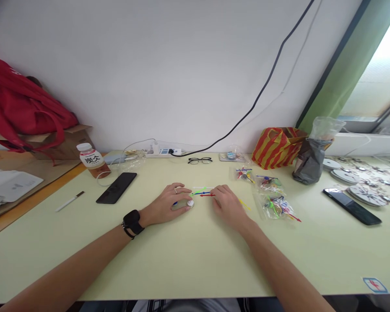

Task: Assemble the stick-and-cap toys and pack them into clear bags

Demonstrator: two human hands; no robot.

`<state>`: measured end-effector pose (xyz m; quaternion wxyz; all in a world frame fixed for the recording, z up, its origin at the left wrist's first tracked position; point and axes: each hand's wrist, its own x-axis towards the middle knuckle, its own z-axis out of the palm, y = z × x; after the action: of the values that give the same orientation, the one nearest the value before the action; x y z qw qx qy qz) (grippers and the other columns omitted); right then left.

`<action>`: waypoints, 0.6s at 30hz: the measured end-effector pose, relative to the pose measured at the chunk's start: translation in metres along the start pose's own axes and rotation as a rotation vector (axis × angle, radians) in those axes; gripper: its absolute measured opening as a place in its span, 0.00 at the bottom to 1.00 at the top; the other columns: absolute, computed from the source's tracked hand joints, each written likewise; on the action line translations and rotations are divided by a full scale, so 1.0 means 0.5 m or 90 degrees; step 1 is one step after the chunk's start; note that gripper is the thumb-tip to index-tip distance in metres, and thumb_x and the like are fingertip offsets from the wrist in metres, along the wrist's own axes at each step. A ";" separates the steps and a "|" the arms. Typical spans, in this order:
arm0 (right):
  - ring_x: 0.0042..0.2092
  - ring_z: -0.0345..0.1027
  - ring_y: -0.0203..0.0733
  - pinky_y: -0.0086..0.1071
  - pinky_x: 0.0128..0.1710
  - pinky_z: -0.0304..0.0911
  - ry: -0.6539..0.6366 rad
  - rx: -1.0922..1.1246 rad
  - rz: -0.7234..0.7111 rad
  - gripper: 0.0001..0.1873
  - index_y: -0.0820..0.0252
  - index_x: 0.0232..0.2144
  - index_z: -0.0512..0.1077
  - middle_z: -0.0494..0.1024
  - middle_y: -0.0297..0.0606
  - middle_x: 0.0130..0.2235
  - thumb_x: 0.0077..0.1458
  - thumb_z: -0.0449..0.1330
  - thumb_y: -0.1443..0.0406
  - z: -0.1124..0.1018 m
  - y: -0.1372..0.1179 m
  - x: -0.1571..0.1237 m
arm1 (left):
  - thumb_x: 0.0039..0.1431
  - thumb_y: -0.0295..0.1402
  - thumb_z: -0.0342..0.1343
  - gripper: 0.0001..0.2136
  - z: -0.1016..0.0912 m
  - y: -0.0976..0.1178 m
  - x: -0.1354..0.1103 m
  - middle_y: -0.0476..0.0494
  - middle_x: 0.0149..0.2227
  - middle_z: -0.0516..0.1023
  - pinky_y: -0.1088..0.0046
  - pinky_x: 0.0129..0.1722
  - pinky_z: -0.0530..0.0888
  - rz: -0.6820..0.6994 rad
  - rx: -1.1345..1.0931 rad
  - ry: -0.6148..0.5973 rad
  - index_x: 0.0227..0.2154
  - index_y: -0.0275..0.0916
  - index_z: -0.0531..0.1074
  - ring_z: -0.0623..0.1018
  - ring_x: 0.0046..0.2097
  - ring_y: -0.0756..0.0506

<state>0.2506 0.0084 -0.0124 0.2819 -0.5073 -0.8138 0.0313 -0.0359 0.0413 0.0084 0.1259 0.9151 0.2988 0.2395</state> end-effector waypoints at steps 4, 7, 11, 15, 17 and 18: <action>0.63 0.63 0.55 0.50 0.61 0.63 -0.014 0.033 -0.030 0.18 0.57 0.58 0.69 0.75 0.48 0.59 0.68 0.56 0.63 0.032 -0.019 0.004 | 0.68 0.42 0.58 0.12 0.005 0.025 0.002 0.46 0.61 0.76 0.48 0.66 0.63 0.027 0.021 -0.034 0.52 0.52 0.78 0.65 0.67 0.32; 0.67 0.58 0.57 0.53 0.65 0.60 -0.021 0.009 -0.007 0.22 0.60 0.62 0.66 0.71 0.51 0.64 0.70 0.55 0.59 0.044 -0.011 0.007 | 0.69 0.43 0.57 0.16 0.007 0.037 0.003 0.45 0.63 0.75 0.48 0.66 0.62 0.038 0.013 -0.048 0.57 0.53 0.75 0.64 0.68 0.32; 0.63 0.62 0.54 0.49 0.62 0.63 -0.046 0.013 0.003 0.19 0.59 0.60 0.68 0.74 0.48 0.60 0.71 0.52 0.59 0.041 0.002 0.007 | 0.70 0.44 0.56 0.18 0.005 0.036 0.003 0.46 0.63 0.75 0.47 0.65 0.62 0.030 0.013 -0.059 0.60 0.54 0.72 0.64 0.68 0.31; 0.59 0.65 0.56 0.49 0.58 0.65 -0.023 -0.009 0.051 0.15 0.59 0.53 0.72 0.77 0.48 0.55 0.68 0.55 0.60 0.034 0.002 0.007 | 0.72 0.44 0.53 0.18 0.004 0.029 -0.001 0.45 0.64 0.74 0.47 0.65 0.62 0.027 0.053 -0.071 0.61 0.52 0.72 0.64 0.67 0.31; 0.56 0.67 0.56 0.48 0.55 0.66 -0.014 -0.027 0.087 0.13 0.58 0.48 0.74 0.78 0.47 0.52 0.67 0.56 0.60 0.033 0.000 0.007 | 0.73 0.44 0.52 0.18 0.005 0.027 -0.003 0.44 0.63 0.74 0.48 0.65 0.63 0.032 0.065 -0.064 0.61 0.52 0.72 0.64 0.67 0.33; 0.55 0.68 0.55 0.47 0.54 0.66 -0.010 -0.031 0.101 0.12 0.58 0.46 0.74 0.78 0.46 0.51 0.67 0.56 0.59 0.032 0.000 0.007 | 0.73 0.44 0.52 0.17 0.006 0.027 -0.004 0.44 0.63 0.74 0.48 0.65 0.63 0.035 0.067 -0.060 0.61 0.52 0.73 0.64 0.67 0.33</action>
<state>0.2415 0.0151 -0.0244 0.2594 -0.5765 -0.7739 0.0378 -0.0293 0.0294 0.0103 0.0851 0.9386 0.2795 0.1838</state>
